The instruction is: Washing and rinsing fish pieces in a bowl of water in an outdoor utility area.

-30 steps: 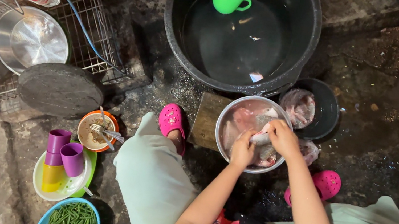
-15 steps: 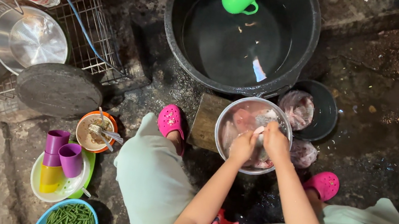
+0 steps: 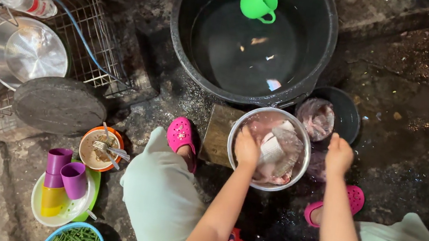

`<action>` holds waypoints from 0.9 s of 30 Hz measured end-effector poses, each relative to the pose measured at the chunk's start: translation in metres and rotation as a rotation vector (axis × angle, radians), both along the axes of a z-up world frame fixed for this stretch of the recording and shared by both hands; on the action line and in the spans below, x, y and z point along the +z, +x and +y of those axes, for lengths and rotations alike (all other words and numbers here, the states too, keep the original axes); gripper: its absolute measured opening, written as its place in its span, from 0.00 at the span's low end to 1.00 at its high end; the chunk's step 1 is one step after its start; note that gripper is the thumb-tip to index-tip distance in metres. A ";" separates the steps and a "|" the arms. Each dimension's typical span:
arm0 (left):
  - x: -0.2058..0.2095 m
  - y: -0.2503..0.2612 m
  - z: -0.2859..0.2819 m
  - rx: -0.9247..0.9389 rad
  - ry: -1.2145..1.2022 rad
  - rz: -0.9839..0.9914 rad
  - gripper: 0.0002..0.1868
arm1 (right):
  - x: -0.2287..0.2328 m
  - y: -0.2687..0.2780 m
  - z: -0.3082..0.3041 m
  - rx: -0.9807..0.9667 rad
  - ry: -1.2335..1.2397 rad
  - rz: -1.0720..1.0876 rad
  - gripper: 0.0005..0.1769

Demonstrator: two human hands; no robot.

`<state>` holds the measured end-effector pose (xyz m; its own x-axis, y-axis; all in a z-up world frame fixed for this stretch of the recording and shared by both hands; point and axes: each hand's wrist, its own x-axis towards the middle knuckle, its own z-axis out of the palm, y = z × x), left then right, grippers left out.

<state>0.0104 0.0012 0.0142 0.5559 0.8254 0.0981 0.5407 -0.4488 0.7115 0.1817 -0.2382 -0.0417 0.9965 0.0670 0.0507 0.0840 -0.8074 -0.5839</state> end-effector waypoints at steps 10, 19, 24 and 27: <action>-0.046 0.025 0.017 -0.103 -0.401 0.138 0.32 | 0.028 -0.001 0.001 0.142 0.328 0.191 0.17; -0.030 0.010 0.024 -0.104 -0.218 0.016 0.20 | 0.077 -0.043 0.081 0.241 0.672 0.282 0.12; -0.033 0.008 0.018 -0.122 -0.255 -0.048 0.18 | 0.102 -0.069 0.106 0.360 0.082 0.091 0.16; 0.004 0.006 0.014 -0.250 -0.319 -0.203 0.25 | 0.056 -0.072 0.115 0.430 0.009 0.024 0.21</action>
<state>0.0163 0.0154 0.0183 0.7376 0.6752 -0.0117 0.2786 -0.2885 0.9161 0.1094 -0.1231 0.0147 0.8787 0.4764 0.0298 0.3981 -0.6969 -0.5965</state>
